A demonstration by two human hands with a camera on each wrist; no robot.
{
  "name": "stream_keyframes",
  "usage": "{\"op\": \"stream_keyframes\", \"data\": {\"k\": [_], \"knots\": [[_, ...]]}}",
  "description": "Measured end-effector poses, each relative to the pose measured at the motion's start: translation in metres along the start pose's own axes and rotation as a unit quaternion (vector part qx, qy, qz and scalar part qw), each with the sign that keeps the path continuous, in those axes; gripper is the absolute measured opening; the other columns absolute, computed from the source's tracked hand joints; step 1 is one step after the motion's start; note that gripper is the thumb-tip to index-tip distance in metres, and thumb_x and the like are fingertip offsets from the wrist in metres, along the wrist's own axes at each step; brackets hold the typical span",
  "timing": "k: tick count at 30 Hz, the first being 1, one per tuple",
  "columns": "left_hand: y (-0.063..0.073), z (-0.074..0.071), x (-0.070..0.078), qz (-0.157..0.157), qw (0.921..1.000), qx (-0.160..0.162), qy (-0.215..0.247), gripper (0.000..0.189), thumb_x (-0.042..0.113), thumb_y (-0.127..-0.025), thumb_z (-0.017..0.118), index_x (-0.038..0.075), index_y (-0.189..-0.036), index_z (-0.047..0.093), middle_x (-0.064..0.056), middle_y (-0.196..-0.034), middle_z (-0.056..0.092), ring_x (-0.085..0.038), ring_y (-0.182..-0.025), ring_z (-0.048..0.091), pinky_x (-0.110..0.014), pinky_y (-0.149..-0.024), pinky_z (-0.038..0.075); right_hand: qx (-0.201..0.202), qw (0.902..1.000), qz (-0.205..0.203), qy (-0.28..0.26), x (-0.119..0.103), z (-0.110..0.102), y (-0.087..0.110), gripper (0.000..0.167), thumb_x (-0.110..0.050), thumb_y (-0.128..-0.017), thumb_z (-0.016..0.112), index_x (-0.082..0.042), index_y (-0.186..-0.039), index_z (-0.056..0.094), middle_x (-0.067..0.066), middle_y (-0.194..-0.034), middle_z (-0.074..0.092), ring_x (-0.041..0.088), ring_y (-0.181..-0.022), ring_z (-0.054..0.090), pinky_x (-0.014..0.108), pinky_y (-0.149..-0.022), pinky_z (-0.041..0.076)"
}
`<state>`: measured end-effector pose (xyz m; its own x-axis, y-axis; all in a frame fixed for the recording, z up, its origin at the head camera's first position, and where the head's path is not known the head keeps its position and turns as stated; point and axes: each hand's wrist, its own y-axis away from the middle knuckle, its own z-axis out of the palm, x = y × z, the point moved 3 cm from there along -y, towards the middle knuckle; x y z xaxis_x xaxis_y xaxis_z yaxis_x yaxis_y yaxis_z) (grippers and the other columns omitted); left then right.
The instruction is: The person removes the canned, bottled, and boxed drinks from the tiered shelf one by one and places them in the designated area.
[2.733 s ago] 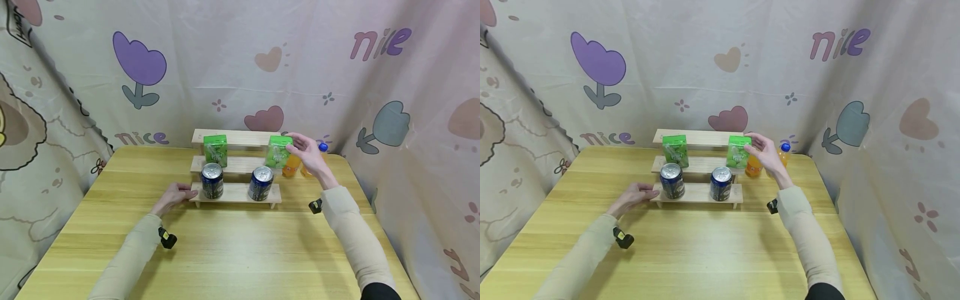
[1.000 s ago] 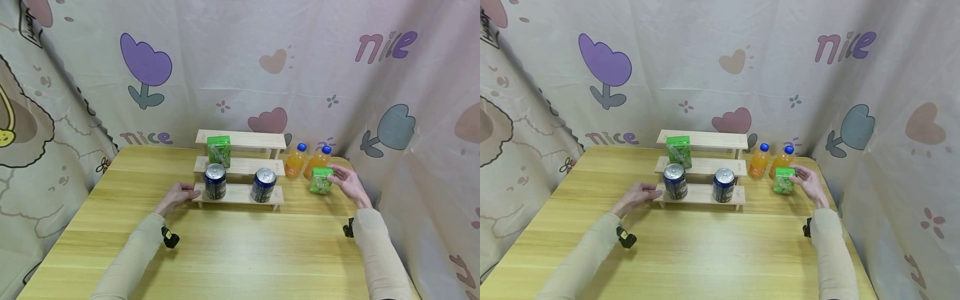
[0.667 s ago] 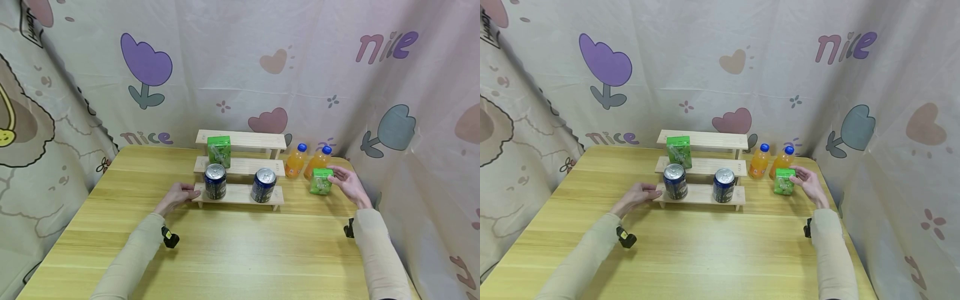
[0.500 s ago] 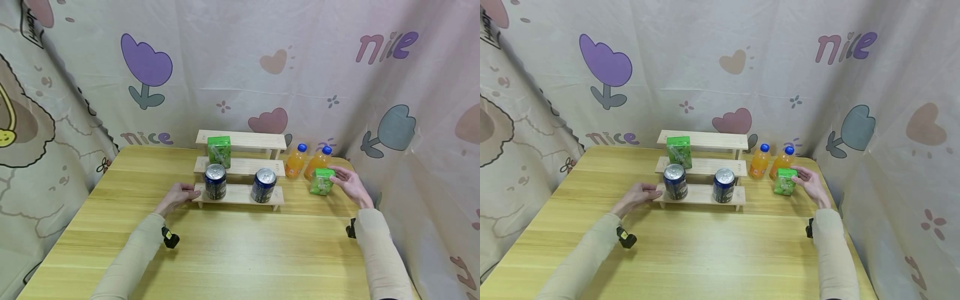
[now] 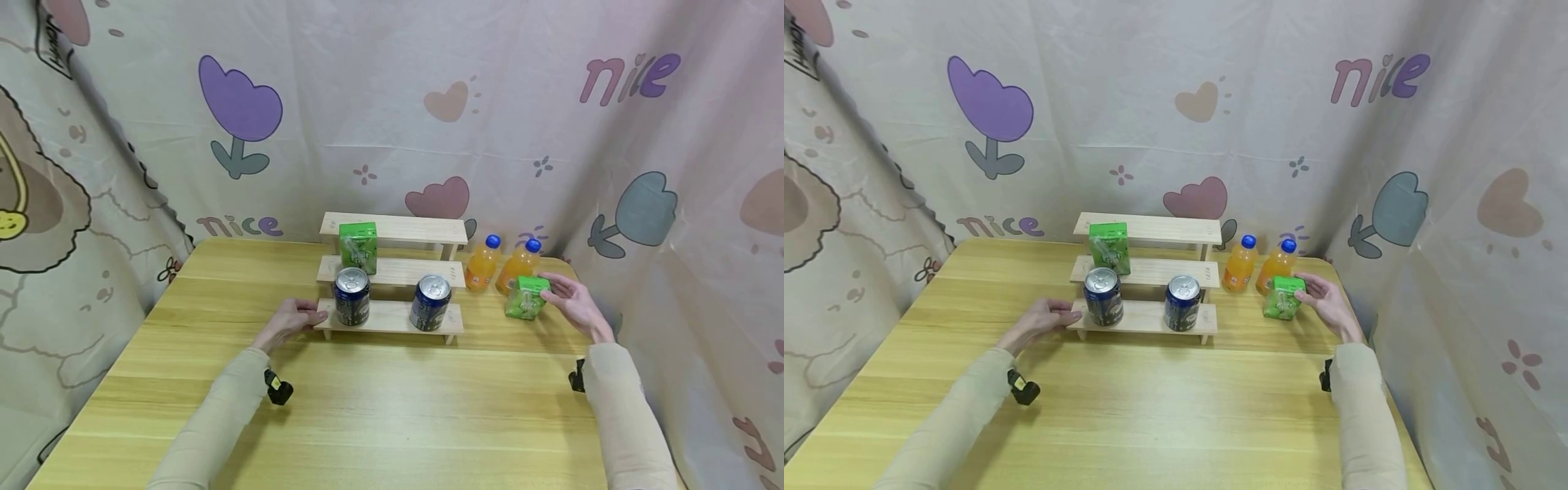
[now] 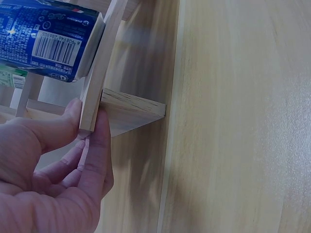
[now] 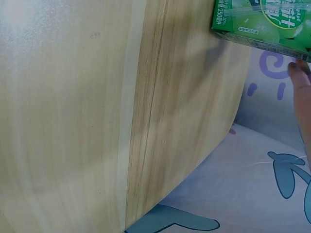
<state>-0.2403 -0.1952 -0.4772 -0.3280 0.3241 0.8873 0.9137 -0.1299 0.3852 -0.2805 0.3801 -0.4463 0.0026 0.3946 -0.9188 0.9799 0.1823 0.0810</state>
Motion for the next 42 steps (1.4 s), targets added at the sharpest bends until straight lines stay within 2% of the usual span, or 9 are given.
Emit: {"op": "stream_keyframes", "data": {"k": [4, 8, 12, 17, 22, 26, 30, 36, 42], "knots": [[0.0, 0.0, 0.0, -0.002, 1.0, 0.002, 0.002, 0.054, 0.01, -0.097, 0.065, -0.019, -0.136, 0.043, -0.026, -0.122, 0.059, -0.014, -0.086, 0.063, -0.035, -0.092, 0.06, 0.039, 0.9987, -0.027, -0.016, -0.007, -0.001, 0.0, 0.064, -0.02, -0.101, 0.063, 0.002, -0.153, 0.033, 0.002, -0.147, 0.053, -0.006, -0.121, 0.05, 0.002, -0.096, 0.044], [0.0, 0.0, 0.0, 0.001, 1.0, 0.003, -0.004, 0.055, 0.011, -0.097, 0.066, -0.02, -0.136, 0.042, -0.029, -0.125, 0.057, -0.015, -0.087, 0.063, -0.035, -0.091, 0.06, 0.1, 0.9931, -0.062, -0.001, -0.025, 0.0, -0.001, 0.061, -0.02, -0.099, 0.065, 0.001, -0.15, 0.039, -0.018, -0.123, 0.06, -0.004, -0.11, 0.053, 0.001, -0.091, 0.042], [0.001, 0.0, 0.0, 0.003, 1.0, 0.002, -0.006, 0.056, 0.011, -0.097, 0.066, -0.021, -0.136, 0.042, -0.032, -0.127, 0.056, -0.015, -0.087, 0.063, -0.035, -0.091, 0.06, 0.141, 0.987, -0.074, 0.024, -0.048, 0.006, -0.003, 0.06, -0.025, -0.098, 0.066, 0.001, -0.147, 0.043, -0.018, -0.114, 0.059, -0.003, -0.105, 0.053, 0.001, -0.09, 0.042], [-0.001, 0.001, -0.001, 0.01, 0.9999, 0.005, -0.005, 0.055, 0.009, -0.097, 0.065, -0.022, -0.136, 0.041, -0.034, -0.128, 0.056, -0.012, -0.084, 0.063, -0.029, -0.085, 0.061, 0.151, 0.9832, -0.09, 0.05, -0.082, 0.023, -0.004, 0.054, -0.028, -0.097, 0.068, 0.0, -0.141, 0.051, -0.013, -0.111, 0.059, -0.002, -0.101, 0.053, 0.003, -0.087, 0.044], [-0.002, 0.001, -0.001, 0.011, 0.9999, 0.005, -0.008, 0.057, 0.01, -0.098, 0.065, -0.022, -0.138, 0.04, -0.038, -0.132, 0.052, -0.012, -0.085, 0.064, -0.032, -0.087, 0.062, 0.124, 0.9856, -0.109, 0.036, -0.117, 0.046, -0.006, 0.047, -0.021, -0.096, 0.069, -0.001, -0.136, 0.054, -0.009, -0.112, 0.061, -0.001, -0.102, 0.056, 0.005, -0.092, 0.047], [-0.001, 0.001, -0.001, 0.01, 0.9999, 0.003, -0.012, 0.059, 0.011, -0.098, 0.065, -0.022, -0.139, 0.039, -0.039, -0.136, 0.05, -0.013, -0.087, 0.064, -0.036, -0.091, 0.061, 0.078, 0.9912, -0.1, 0.039, -0.144, 0.07, -0.009, 0.057, -0.018, -0.095, 0.069, 0.003, -0.143, 0.047, 0.011, -0.13, 0.06, 0.012, -0.117, 0.056, 0.027, -0.115, 0.044], [-0.002, 0.0, -0.002, 0.014, 0.9998, 0.001, -0.013, 0.057, 0.01, -0.098, 0.065, -0.022, -0.137, 0.041, -0.036, -0.128, 0.056, -0.012, -0.085, 0.064, -0.032, -0.088, 0.061, 0.028, 0.9943, -0.1, 0.022, -0.165, 0.096, -0.015, 0.063, -0.014, -0.094, 0.07, 0.002, -0.147, 0.041, 0.026, -0.144, 0.051, 0.033, -0.132, 0.05, 0.048, -0.124, 0.033], [-0.004, 0.0, -0.002, 0.018, 0.9998, -0.006, 0.001, 0.052, 0.008, -0.097, 0.065, -0.023, -0.134, 0.043, -0.022, -0.111, 0.065, -0.01, -0.082, 0.064, -0.025, -0.083, 0.061, -0.027, 0.9926, -0.118, 0.013, -0.191, 0.13, -0.024, 0.064, -0.013, -0.093, 0.07, 0.001, -0.148, 0.04, 0.024, -0.145, 0.051, 0.039, -0.136, 0.049, 0.05, -0.122, 0.035], [-0.004, -0.001, -0.003, 0.01, 0.9998, 0.0, -0.015, 0.058, 0.011, -0.097, 0.066, -0.021, -0.138, 0.041, -0.035, -0.126, 0.058, -0.011, -0.086, 0.065, -0.029, -0.086, 0.062, -0.061, 0.9899, -0.127, 0.014, -0.212, 0.16, -0.034, 0.062, -0.013, -0.093, 0.071, 0.002, -0.146, 0.042, 0.022, -0.147, 0.051, 0.035, -0.138, 0.048, 0.046, -0.122, 0.038]]}}
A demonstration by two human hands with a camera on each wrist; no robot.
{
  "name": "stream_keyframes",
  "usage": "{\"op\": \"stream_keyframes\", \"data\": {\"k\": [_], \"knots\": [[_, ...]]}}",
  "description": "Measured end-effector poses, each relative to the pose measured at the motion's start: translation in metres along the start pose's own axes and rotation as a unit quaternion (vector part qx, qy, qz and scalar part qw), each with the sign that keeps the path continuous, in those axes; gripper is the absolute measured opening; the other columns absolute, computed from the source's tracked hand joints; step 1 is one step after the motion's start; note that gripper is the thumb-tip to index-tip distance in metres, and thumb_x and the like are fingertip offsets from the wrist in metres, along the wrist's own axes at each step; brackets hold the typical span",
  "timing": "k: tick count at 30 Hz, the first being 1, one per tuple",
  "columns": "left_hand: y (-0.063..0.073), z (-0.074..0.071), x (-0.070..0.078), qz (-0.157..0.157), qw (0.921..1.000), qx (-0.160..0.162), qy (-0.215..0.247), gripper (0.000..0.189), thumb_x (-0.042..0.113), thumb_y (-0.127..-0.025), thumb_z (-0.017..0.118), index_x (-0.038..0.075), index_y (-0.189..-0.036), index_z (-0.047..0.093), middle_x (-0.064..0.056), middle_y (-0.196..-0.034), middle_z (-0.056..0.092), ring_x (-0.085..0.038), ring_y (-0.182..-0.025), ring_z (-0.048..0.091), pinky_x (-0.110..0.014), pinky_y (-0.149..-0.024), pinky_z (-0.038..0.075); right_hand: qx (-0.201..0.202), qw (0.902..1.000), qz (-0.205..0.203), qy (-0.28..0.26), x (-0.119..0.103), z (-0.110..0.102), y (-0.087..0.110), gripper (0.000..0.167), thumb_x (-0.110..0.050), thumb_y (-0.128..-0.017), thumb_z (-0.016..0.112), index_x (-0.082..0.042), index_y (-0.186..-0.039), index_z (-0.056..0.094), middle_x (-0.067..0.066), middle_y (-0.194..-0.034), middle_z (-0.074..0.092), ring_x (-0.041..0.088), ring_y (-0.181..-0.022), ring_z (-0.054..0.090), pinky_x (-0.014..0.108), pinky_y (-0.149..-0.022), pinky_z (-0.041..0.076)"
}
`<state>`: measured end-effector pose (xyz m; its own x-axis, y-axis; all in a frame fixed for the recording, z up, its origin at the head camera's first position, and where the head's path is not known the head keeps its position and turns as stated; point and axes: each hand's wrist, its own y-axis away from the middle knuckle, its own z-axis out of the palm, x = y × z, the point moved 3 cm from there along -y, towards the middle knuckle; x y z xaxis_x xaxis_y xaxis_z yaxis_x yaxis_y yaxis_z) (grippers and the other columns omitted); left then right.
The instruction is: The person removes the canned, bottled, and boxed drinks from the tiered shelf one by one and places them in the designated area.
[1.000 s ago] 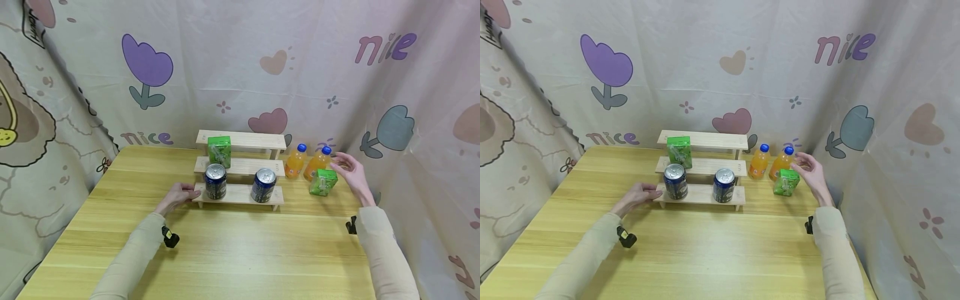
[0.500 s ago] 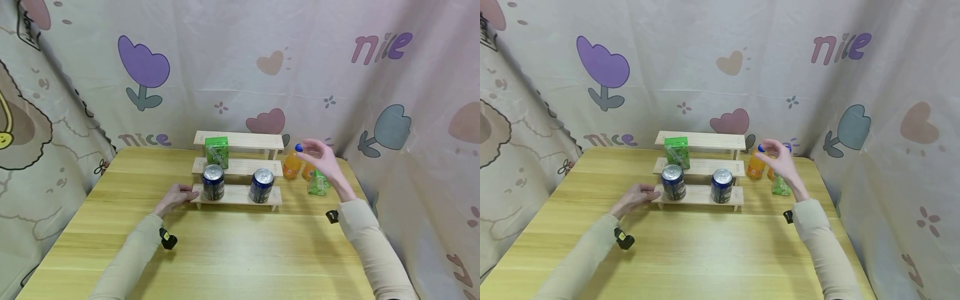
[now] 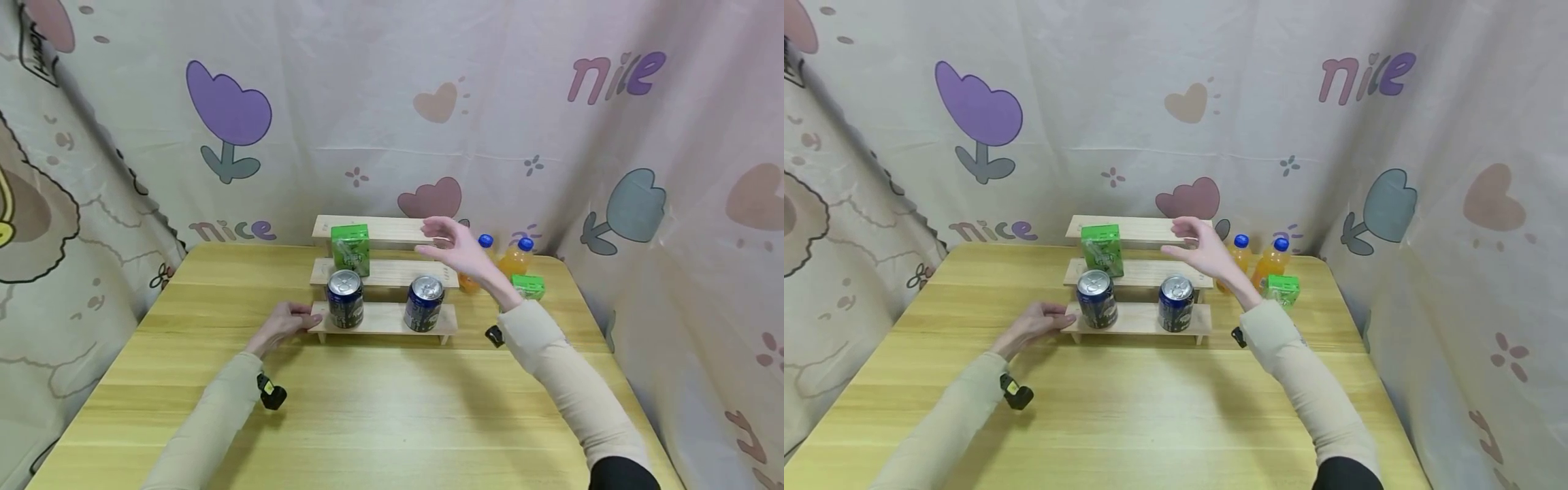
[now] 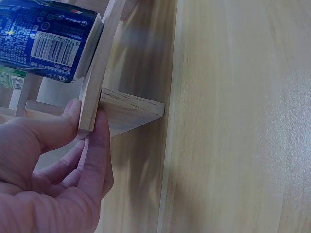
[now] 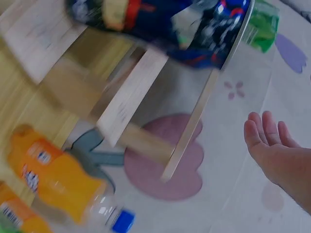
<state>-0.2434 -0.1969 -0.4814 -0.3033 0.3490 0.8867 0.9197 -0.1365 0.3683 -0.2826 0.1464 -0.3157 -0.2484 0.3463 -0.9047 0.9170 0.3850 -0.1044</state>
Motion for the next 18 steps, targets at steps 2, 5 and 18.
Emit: {"op": "stream_keyframes", "data": {"k": [2, 5, 18], "knots": [[0.0, 0.0, 0.0, 0.0, 1.0, 0.0, 0.0, 0.059, 0.011, -0.097, 0.066, -0.021, -0.139, 0.039, -0.038, -0.13, 0.056, -0.011, -0.087, 0.065, -0.03, -0.087, 0.062, -0.009, 0.9999, -0.006, -0.004, -0.004, 0.009, -0.007, 0.062, -0.011, -0.093, 0.071, 0.003, -0.146, 0.041, 0.024, -0.148, 0.049, 0.036, -0.139, 0.047, 0.045, -0.123, 0.036], [0.0, 0.0, -0.001, 0.004, 1.0, -0.002, 0.0, 0.06, 0.011, -0.098, 0.065, -0.023, -0.139, 0.037, -0.04, -0.133, 0.054, -0.011, -0.087, 0.066, -0.031, -0.088, 0.062, -0.02, 0.9995, -0.003, -0.022, -0.008, 0.024, -0.019, 0.064, -0.009, -0.093, 0.071, 0.004, -0.147, 0.04, 0.023, -0.149, 0.048, 0.036, -0.141, 0.045, 0.045, -0.124, 0.035], [0.001, 0.0, 0.0, 0.015, 0.9999, -0.007, 0.002, 0.059, 0.011, -0.098, 0.065, -0.024, -0.138, 0.038, -0.039, -0.131, 0.054, -0.009, -0.086, 0.065, -0.029, -0.085, 0.062, -0.051, 0.9938, 0.046, -0.088, -0.004, 0.077, -0.06, 0.07, -0.005, -0.093, 0.069, 0.0, -0.153, 0.033, 0.019, -0.156, 0.042, 0.035, -0.146, 0.04, 0.045, -0.124, 0.035]]}}
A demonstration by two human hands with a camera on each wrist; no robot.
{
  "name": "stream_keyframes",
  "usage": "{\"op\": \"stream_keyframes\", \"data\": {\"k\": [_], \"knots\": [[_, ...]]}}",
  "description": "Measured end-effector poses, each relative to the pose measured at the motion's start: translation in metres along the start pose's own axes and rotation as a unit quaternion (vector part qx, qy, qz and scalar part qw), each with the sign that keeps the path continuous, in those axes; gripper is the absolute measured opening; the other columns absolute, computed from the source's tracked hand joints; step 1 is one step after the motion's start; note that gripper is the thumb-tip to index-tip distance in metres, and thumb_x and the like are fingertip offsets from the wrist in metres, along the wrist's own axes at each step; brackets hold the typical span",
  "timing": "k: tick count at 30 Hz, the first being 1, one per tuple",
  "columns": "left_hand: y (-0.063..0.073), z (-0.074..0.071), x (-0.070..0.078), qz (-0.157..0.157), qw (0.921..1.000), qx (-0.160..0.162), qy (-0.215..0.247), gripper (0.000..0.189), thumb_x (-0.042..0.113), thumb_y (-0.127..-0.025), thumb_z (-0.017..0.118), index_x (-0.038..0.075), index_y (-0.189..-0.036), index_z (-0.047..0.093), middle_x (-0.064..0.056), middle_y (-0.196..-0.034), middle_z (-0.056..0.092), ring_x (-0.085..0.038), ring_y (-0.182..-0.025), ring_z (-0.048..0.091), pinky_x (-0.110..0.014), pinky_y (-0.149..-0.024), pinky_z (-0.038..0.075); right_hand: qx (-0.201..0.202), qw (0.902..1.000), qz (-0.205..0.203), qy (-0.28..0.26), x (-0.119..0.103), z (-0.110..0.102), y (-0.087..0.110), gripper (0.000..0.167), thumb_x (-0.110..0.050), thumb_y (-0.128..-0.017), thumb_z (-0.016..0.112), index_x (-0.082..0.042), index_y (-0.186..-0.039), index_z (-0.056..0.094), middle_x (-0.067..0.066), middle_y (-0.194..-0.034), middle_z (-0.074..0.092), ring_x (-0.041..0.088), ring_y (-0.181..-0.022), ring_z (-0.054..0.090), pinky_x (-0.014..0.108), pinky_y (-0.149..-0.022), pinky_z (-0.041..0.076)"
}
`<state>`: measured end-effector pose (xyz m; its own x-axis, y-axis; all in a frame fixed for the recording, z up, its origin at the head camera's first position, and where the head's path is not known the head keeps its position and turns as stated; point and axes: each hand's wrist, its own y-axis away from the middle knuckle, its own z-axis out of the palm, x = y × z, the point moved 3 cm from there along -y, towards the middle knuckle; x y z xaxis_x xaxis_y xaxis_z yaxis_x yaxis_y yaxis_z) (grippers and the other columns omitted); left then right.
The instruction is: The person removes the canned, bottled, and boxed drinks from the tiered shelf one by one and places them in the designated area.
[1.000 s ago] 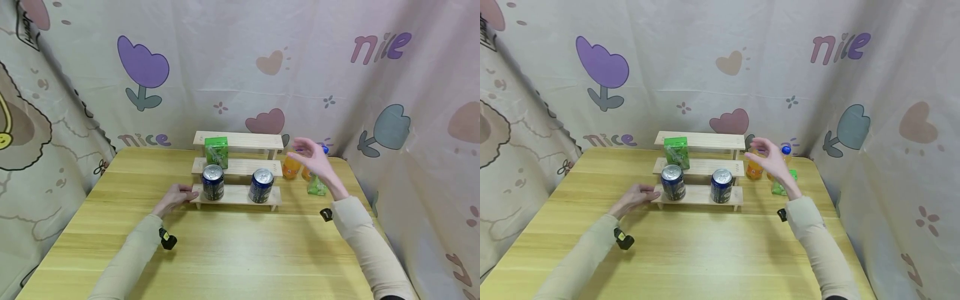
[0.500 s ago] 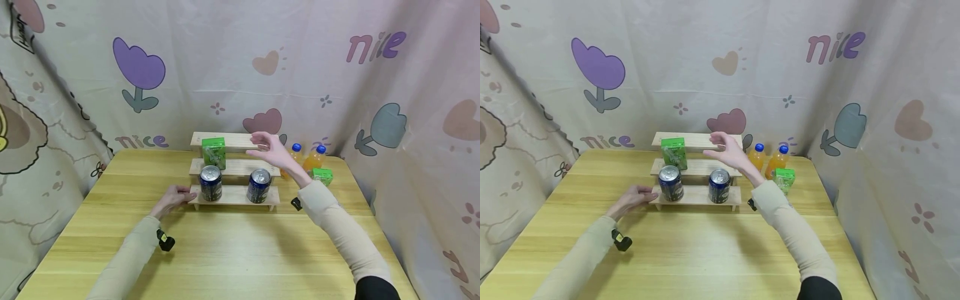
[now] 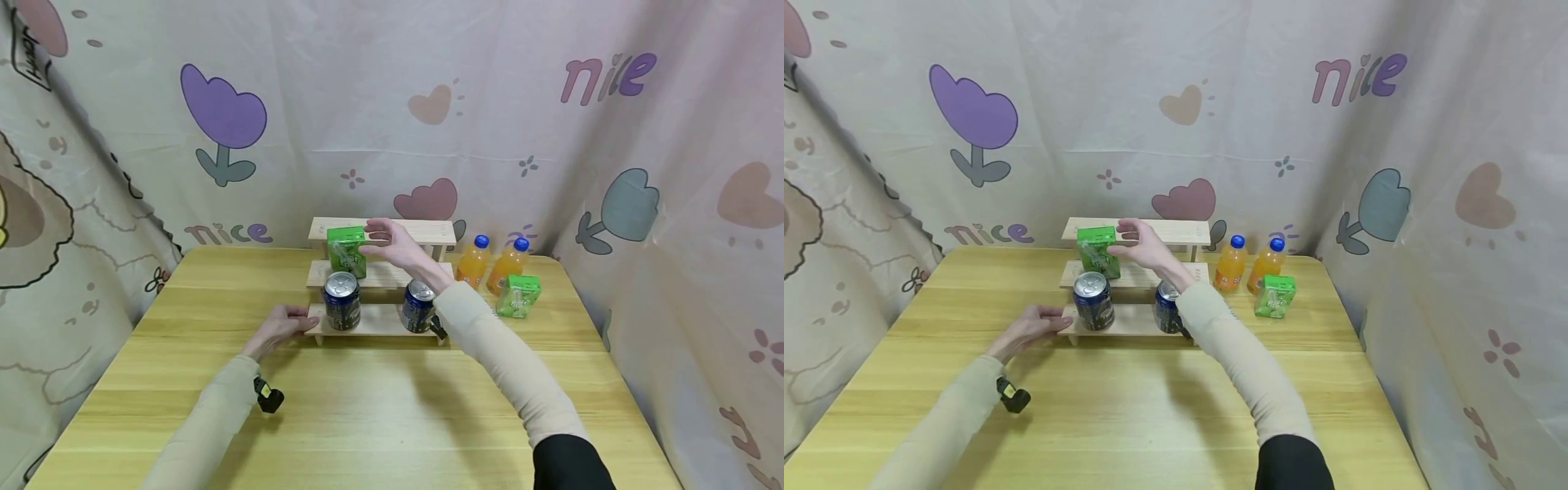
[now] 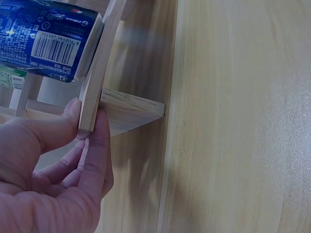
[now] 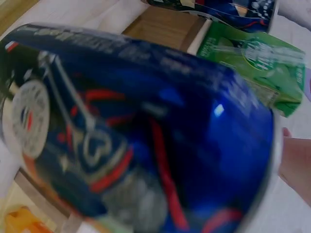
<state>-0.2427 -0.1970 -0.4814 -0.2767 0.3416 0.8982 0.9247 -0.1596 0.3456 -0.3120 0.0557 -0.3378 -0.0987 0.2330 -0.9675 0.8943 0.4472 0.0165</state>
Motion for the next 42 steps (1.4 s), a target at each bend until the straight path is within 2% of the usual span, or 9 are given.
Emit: {"op": "stream_keyframes", "data": {"k": [7, 12, 18, 24, 28, 33, 36, 39, 42], "knots": [[0.001, 0.001, 0.001, 0.001, 1.0, 0.0, 0.004, 0.058, 0.009, -0.097, 0.065, -0.024, -0.137, 0.039, -0.039, -0.131, 0.054, -0.009, -0.085, 0.065, -0.026, -0.083, 0.062, -0.004, 0.9992, 0.022, -0.034, 0.005, 0.012, -0.01, 0.067, -0.003, -0.094, 0.067, -0.003, -0.153, 0.035, 0.019, -0.153, 0.045, 0.034, -0.141, 0.046, 0.043, -0.121, 0.039], [0.001, 0.001, 0.001, 0.001, 0.9999, -0.002, 0.013, 0.057, 0.008, -0.097, 0.065, -0.024, -0.137, 0.039, -0.037, -0.128, 0.056, -0.009, -0.085, 0.064, -0.025, -0.082, 0.062, -0.006, 0.9987, 0.023, -0.044, 0.007, 0.015, -0.015, 0.055, -0.002, -0.096, 0.064, -0.002, -0.147, 0.043, 0.02, -0.144, 0.052, 0.035, -0.136, 0.051, 0.042, -0.115, 0.046], [0.002, 0.0, 0.0, -0.004, 1.0, 0.003, 0.005, 0.06, 0.01, -0.097, 0.065, -0.024, -0.139, 0.037, -0.04, -0.133, 0.052, -0.011, -0.087, 0.065, -0.029, -0.086, 0.062, 0.006, 0.9996, 0.01, -0.024, 0.008, 0.015, -0.016, 0.043, -0.003, -0.097, 0.063, -0.002, -0.139, 0.052, 0.018, -0.137, 0.055, 0.034, -0.131, 0.057, 0.041, -0.11, 0.051], [0.001, 0.0, 0.001, -0.009, 0.9999, 0.007, -0.011, 0.061, 0.013, -0.097, 0.066, -0.022, -0.139, 0.038, -0.039, -0.131, 0.055, -0.013, -0.089, 0.066, -0.034, -0.091, 0.061, 0.023, 0.9992, -0.026, -0.02, -0.001, 0.01, -0.011, 0.042, -0.001, -0.096, 0.063, 0.001, -0.137, 0.054, 0.02, -0.135, 0.055, 0.032, -0.123, 0.06, 0.037, -0.101, 0.057], [0.001, 0.0, 0.001, -0.012, 0.9998, 0.009, -0.015, 0.061, 0.013, -0.097, 0.067, -0.021, -0.139, 0.04, -0.038, -0.13, 0.057, -0.013, -0.088, 0.066, -0.035, -0.092, 0.061, 0.027, 0.9982, -0.047, -0.026, -0.012, -0.002, -0.003, 0.04, -0.002, -0.096, 0.064, -0.001, -0.135, 0.056, 0.018, -0.134, 0.055, 0.027, -0.117, 0.06, 0.036, -0.096, 0.06], [0.001, -0.002, 0.001, -0.016, 0.9998, 0.008, -0.007, 0.06, 0.012, -0.097, 0.066, -0.021, -0.139, 0.04, -0.039, -0.135, 0.052, -0.016, -0.091, 0.066, -0.033, -0.092, 0.061, 0.029, 0.9976, -0.062, -0.014, -0.023, -0.026, 0.012, 0.042, -0.004, -0.096, 0.064, -0.003, -0.137, 0.056, 0.018, -0.128, 0.062, 0.02, -0.106, 0.063, 0.043, -0.097, 0.059], [0.0, -0.001, 0.0, -0.016, 0.9999, 0.005, -0.002, 0.059, 0.011, -0.096, 0.066, -0.021, -0.139, 0.04, -0.038, -0.134, 0.052, -0.017, -0.092, 0.066, -0.033, -0.092, 0.061, 0.033, 0.9971, -0.068, 0.0, -0.027, -0.046, 0.024, 0.042, -0.006, -0.097, 0.063, -0.003, -0.139, 0.054, 0.012, -0.117, 0.066, 0.015, -0.099, 0.063, 0.039, -0.095, 0.059], [0.0, -0.001, 0.0, -0.015, 0.9998, 0.008, -0.005, 0.056, 0.011, -0.096, 0.067, -0.02, -0.137, 0.043, -0.034, -0.127, 0.058, -0.015, -0.088, 0.065, -0.031, -0.09, 0.061, 0.046, 0.9968, -0.064, 0.012, -0.029, -0.069, 0.038, 0.043, -0.006, -0.097, 0.063, -0.004, -0.139, 0.054, 0.002, -0.108, 0.066, 0.012, -0.096, 0.061, 0.03, -0.09, 0.058], [0.0, -0.001, 0.001, -0.009, 0.9997, 0.009, -0.018, 0.056, 0.012, -0.096, 0.067, -0.021, -0.135, 0.045, -0.031, -0.12, 0.063, -0.013, -0.086, 0.064, -0.032, -0.088, 0.061, 0.061, 0.9966, -0.053, 0.015, -0.028, -0.091, 0.053, 0.042, -0.004, -0.097, 0.063, -0.005, -0.138, 0.055, -0.002, -0.103, 0.063, 0.012, -0.093, 0.06, 0.024, -0.083, 0.056]]}}
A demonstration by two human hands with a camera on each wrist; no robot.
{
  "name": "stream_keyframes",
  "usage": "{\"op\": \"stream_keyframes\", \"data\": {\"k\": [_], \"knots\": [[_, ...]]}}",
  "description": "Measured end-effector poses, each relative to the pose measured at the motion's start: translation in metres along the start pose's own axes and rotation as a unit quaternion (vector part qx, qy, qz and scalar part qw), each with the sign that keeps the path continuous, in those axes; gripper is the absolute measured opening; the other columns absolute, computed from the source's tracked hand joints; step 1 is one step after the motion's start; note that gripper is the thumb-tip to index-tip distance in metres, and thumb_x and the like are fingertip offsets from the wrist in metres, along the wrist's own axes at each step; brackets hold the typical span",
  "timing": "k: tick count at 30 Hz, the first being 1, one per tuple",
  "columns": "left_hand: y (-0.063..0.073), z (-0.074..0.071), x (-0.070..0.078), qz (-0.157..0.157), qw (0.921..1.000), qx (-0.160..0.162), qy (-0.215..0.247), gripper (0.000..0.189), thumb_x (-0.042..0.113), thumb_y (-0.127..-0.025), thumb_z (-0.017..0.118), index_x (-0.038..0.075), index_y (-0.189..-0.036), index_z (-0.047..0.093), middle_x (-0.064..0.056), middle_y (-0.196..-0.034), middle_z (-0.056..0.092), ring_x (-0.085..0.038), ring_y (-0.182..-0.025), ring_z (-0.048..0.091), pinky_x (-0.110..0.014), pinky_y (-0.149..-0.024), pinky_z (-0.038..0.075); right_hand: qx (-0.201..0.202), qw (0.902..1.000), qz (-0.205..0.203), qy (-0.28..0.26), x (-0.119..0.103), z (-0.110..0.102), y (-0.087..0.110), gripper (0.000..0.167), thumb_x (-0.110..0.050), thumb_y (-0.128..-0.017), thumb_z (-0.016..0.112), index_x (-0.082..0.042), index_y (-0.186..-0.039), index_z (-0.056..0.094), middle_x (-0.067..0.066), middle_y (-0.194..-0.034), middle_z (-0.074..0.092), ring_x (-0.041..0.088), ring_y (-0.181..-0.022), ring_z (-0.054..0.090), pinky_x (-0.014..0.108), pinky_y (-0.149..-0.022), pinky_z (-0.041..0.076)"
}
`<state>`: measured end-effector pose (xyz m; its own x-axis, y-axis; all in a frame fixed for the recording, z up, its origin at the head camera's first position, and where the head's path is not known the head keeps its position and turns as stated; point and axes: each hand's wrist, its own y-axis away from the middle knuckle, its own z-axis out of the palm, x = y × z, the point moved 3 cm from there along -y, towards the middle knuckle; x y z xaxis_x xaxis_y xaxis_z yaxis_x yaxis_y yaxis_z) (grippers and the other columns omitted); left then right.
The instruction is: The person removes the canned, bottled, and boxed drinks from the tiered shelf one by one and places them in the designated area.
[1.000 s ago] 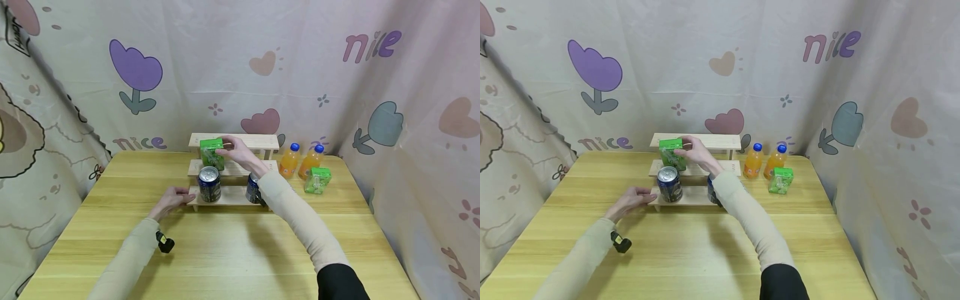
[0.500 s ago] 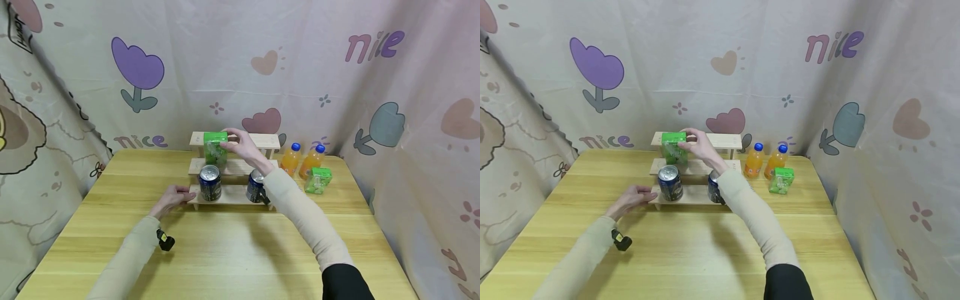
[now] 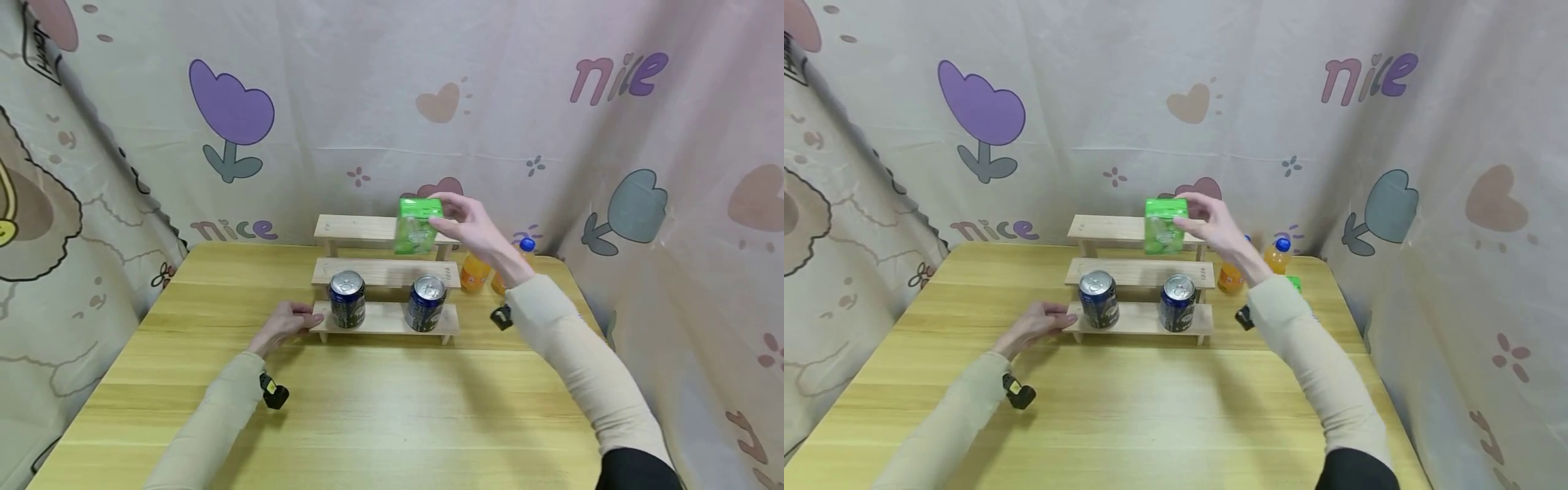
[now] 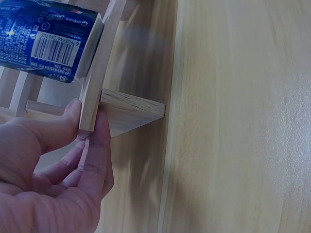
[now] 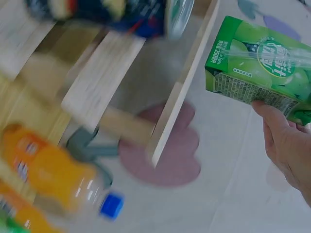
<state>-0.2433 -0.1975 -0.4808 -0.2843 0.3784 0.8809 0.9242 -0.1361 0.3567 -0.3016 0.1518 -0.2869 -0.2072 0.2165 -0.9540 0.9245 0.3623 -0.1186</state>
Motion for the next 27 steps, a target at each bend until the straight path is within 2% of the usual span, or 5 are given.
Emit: {"op": "stream_keyframes", "data": {"k": [5, 12, 19, 24, 27], "knots": [[0.0, 0.001, 0.0, 0.001, 0.9999, 0.003, -0.01, 0.056, 0.012, -0.096, 0.067, -0.021, -0.135, 0.045, -0.031, -0.119, 0.064, -0.013, -0.086, 0.064, -0.034, -0.089, 0.061, 0.026, 0.9993, 0.025, -0.011, 0.014, -0.038, 0.022, 0.04, -0.004, -0.098, 0.061, -0.009, -0.137, 0.055, -0.005, -0.109, 0.064, 0.009, -0.096, 0.061, 0.02, -0.08, 0.056], [-0.001, 0.001, 0.0, 0.004, 0.9998, 0.006, -0.016, 0.056, 0.013, -0.097, 0.066, -0.021, -0.135, 0.044, -0.035, -0.124, 0.062, -0.015, -0.09, 0.066, -0.036, -0.09, 0.061, 0.027, 0.9987, 0.033, 0.027, 0.044, -0.076, 0.051, 0.04, -0.013, -0.1, 0.062, -0.007, -0.139, 0.051, -0.011, -0.115, 0.065, 0.003, -0.107, 0.062, 0.019, -0.091, 0.056], [0.0, 0.0, 0.0, 0.005, 0.9998, -0.005, 0.018, 0.052, 0.009, -0.097, 0.066, -0.022, -0.133, 0.045, -0.022, -0.11, 0.065, -0.01, -0.082, 0.063, -0.026, -0.083, 0.061, 0.038, 0.9971, 0.057, 0.033, 0.079, -0.093, 0.07, 0.041, -0.014, -0.101, 0.06, -0.005, -0.14, 0.049, -0.015, -0.116, 0.063, -0.002, -0.11, 0.06, 0.017, -0.092, 0.056], [0.0, 0.001, 0.0, 0.006, 0.9996, -0.009, 0.028, 0.056, 0.009, -0.097, 0.065, -0.023, -0.135, 0.041, -0.027, -0.117, 0.062, -0.01, -0.083, 0.063, -0.027, -0.083, 0.061, 0.04, 0.997, 0.058, 0.031, 0.105, -0.094, 0.075, 0.043, -0.01, -0.101, 0.06, 0.003, -0.14, 0.045, -0.014, -0.117, 0.059, -0.003, -0.113, 0.057, 0.017, -0.093, 0.056], [0.0, 0.001, -0.001, 0.006, 0.9998, -0.005, 0.017, 0.056, 0.01, -0.097, 0.066, -0.023, -0.136, 0.041, -0.03, -0.12, 0.062, -0.012, -0.085, 0.064, -0.029, -0.085, 0.061, 0.042, 0.9966, 0.065, 0.027, 0.12, -0.091, 0.078, 0.047, -0.009, -0.1, 0.06, 0.006, -0.142, 0.043, -0.013, -0.12, 0.056, -0.003, -0.114, 0.055, 0.016, -0.094, 0.055]]}}
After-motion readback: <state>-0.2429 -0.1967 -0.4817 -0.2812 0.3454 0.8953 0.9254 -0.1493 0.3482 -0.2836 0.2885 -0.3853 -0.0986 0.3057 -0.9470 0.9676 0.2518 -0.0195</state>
